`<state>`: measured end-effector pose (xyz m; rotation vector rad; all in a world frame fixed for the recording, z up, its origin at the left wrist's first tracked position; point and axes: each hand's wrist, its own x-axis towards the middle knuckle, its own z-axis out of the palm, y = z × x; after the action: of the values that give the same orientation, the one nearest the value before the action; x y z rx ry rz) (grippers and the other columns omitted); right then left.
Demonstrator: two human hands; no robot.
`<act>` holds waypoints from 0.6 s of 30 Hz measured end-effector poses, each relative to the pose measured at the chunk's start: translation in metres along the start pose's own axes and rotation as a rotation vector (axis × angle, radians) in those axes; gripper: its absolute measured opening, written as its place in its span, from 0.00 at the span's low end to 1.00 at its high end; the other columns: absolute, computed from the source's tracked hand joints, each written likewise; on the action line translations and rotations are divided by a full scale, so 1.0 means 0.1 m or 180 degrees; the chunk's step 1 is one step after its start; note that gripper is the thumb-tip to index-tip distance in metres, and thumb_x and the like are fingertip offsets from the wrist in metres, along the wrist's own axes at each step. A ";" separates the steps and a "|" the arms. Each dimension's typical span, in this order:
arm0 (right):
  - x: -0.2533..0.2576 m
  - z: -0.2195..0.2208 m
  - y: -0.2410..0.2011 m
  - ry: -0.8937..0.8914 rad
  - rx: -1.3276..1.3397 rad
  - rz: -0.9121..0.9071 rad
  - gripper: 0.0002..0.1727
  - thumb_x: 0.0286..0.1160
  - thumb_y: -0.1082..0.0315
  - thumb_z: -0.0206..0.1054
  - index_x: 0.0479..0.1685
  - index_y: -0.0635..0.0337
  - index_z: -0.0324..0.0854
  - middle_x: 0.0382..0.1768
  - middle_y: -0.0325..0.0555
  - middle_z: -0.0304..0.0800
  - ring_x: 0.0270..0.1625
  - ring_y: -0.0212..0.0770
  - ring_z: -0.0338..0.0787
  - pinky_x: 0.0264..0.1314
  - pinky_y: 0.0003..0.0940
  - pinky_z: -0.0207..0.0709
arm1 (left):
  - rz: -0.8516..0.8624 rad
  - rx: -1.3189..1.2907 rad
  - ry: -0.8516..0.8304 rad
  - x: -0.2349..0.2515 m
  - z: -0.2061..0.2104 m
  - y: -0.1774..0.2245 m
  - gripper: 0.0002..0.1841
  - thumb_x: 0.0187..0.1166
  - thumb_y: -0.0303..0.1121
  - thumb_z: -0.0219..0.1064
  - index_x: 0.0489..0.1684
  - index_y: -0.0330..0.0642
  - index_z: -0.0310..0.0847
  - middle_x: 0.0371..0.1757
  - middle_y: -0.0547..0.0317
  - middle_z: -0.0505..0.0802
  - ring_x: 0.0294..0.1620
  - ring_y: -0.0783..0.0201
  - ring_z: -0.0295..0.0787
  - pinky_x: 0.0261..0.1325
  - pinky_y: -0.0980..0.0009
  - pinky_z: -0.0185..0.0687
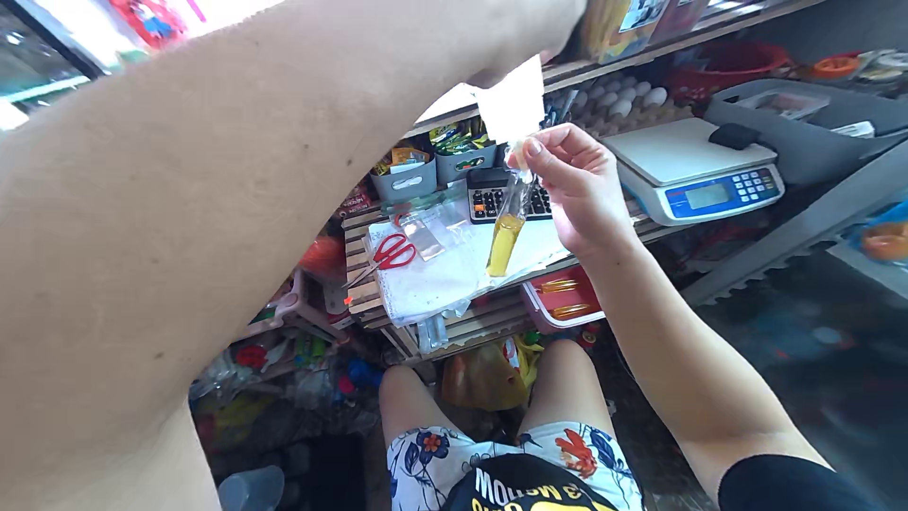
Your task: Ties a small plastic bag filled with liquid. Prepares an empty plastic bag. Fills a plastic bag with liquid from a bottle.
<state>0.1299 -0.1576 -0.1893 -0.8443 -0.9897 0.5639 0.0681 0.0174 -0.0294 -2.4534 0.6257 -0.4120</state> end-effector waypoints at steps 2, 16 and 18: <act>0.02 -0.02 -0.02 0.0092 -0.0121 -0.0063 0.03 0.80 0.75 0.67 0.41 0.57 0.85 0.38 0.37 0.96 0.46 0.30 0.94 0.59 0.28 0.87 | -0.1356 0.0107 -0.1871 0.10 -0.70 0.55 0.17 0.67 0.15 0.71 0.54 0.39 0.86 0.51 0.43 0.89 0.59 0.41 0.84 0.60 0.44 0.76; -0.01 -0.15 0.23 0.0122 -0.0181 -0.0858 0.06 0.76 0.72 0.71 0.48 0.53 0.87 0.45 0.30 0.93 0.52 0.27 0.91 0.64 0.29 0.84 | -0.0448 0.1533 -0.0549 0.18 -0.83 1.17 0.13 0.82 0.10 0.48 0.40 0.26 0.81 0.43 0.42 0.87 0.58 0.46 0.85 0.81 0.50 0.63; 0.00 -0.13 0.20 0.0066 -0.0041 -0.0775 0.06 0.79 0.73 0.68 0.47 0.53 0.85 0.44 0.31 0.93 0.54 0.28 0.91 0.65 0.30 0.84 | -0.0448 0.1151 -0.0835 0.28 -0.90 0.98 0.12 0.81 0.12 0.52 0.42 0.28 0.83 0.45 0.43 0.88 0.55 0.46 0.86 0.59 0.51 0.77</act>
<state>0.1408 -0.1511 -0.2097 -0.7267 -1.0603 0.3401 0.0208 -0.1086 -0.0123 -2.1592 0.2437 -0.2272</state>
